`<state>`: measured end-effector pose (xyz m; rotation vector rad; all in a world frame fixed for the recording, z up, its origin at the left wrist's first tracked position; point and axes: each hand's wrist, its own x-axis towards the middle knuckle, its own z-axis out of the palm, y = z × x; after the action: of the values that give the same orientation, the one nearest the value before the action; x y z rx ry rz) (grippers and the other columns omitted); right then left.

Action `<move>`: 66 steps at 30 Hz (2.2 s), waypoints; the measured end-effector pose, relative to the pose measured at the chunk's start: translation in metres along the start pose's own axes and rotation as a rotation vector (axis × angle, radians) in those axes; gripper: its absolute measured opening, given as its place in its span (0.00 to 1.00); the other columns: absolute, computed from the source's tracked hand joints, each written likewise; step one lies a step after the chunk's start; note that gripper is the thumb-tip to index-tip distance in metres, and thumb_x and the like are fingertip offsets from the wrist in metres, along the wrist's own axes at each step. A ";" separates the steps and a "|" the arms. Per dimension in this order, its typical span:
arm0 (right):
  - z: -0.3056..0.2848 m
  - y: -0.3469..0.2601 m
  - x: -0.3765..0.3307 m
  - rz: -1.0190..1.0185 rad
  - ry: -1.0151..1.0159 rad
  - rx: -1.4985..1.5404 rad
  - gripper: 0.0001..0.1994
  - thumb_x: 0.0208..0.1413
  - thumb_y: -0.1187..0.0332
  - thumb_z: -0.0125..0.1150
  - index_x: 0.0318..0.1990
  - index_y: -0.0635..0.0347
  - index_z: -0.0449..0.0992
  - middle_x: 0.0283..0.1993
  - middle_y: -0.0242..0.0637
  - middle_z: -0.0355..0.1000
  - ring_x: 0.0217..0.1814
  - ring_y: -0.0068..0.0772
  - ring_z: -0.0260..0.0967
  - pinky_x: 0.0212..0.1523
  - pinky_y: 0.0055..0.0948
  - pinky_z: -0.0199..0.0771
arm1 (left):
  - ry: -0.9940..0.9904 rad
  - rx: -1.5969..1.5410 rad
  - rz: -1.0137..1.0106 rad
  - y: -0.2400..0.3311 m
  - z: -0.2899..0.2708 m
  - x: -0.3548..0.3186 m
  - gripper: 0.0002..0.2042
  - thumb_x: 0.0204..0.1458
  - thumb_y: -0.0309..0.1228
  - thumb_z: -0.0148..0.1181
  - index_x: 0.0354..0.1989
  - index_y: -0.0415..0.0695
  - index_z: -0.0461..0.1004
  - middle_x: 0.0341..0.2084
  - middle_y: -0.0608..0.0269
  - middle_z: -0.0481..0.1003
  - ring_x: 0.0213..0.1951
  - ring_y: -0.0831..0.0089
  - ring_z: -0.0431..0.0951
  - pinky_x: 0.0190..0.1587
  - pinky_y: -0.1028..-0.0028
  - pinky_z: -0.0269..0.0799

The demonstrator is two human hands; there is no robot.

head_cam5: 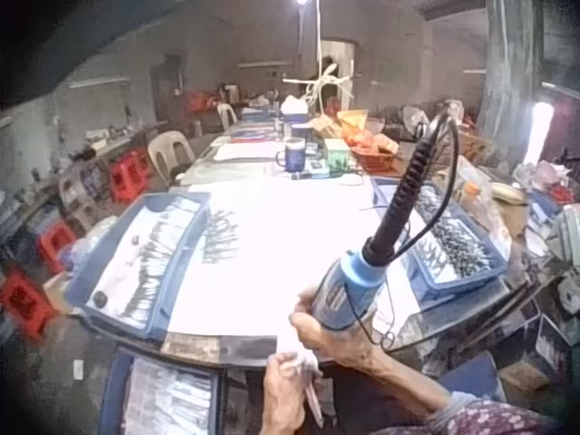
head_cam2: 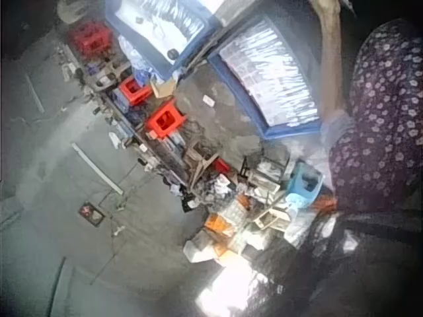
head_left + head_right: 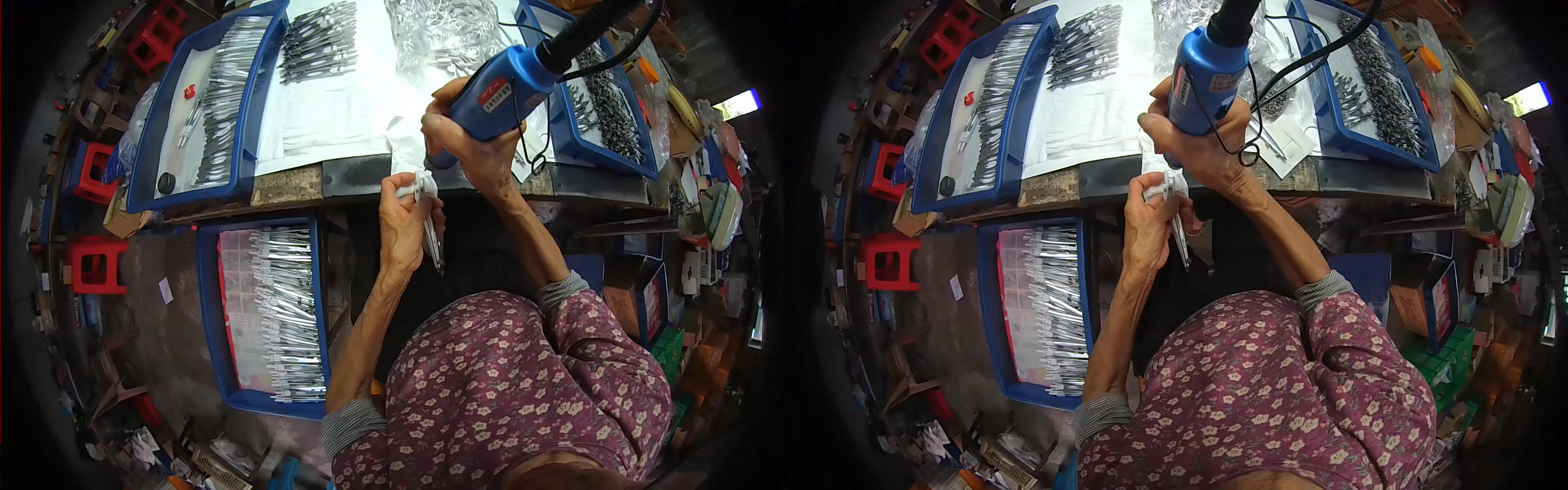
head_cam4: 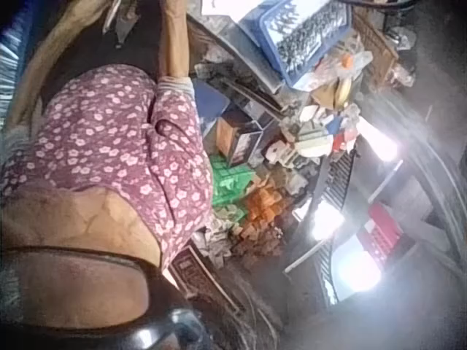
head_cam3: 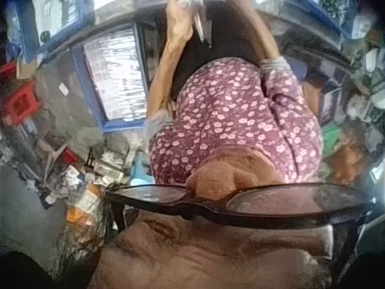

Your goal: Using an electric screwdriver to tighten screws on small metal frame components.

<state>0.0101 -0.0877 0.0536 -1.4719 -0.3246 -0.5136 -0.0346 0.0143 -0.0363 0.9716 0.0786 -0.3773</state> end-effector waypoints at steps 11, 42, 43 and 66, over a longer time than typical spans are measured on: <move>0.000 -0.003 -0.006 -0.027 -0.072 -0.049 0.11 0.39 0.82 0.56 0.34 0.69 0.67 0.21 0.38 0.68 0.17 0.24 0.66 0.17 0.21 0.67 | -0.011 -0.044 0.021 -0.008 -0.004 0.004 0.17 0.51 0.31 0.51 0.44 0.42 0.51 0.18 0.57 0.70 0.14 0.76 0.69 0.11 0.81 0.61; -0.006 0.003 0.004 0.032 -0.319 0.146 0.09 0.38 0.81 0.56 0.30 0.67 0.66 0.19 0.37 0.66 0.15 0.23 0.64 0.16 0.21 0.66 | 0.093 -0.176 -0.043 -0.003 0.005 0.004 0.09 0.51 0.27 0.43 0.40 0.46 0.53 0.15 0.62 0.67 0.12 0.82 0.61 0.10 0.84 0.50; -0.006 0.002 0.005 0.056 -0.292 0.132 0.09 0.38 0.81 0.56 0.31 0.67 0.66 0.19 0.38 0.66 0.15 0.23 0.64 0.15 0.21 0.66 | 0.096 -0.197 -0.040 -0.004 0.005 0.004 0.08 0.52 0.27 0.41 0.39 0.46 0.54 0.15 0.62 0.67 0.12 0.82 0.61 0.10 0.84 0.50; 0.006 0.005 0.000 0.011 -0.034 -0.028 0.08 0.40 0.81 0.56 0.31 0.68 0.68 0.18 0.37 0.68 0.16 0.24 0.67 0.16 0.20 0.68 | 0.056 -0.163 -0.006 -0.010 0.000 0.003 0.10 0.53 0.29 0.45 0.41 0.46 0.53 0.16 0.63 0.66 0.14 0.83 0.60 0.13 0.85 0.51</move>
<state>0.0131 -0.0816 0.0502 -1.5101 -0.3367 -0.4868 -0.0354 0.0080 -0.0451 0.8207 0.1604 -0.3440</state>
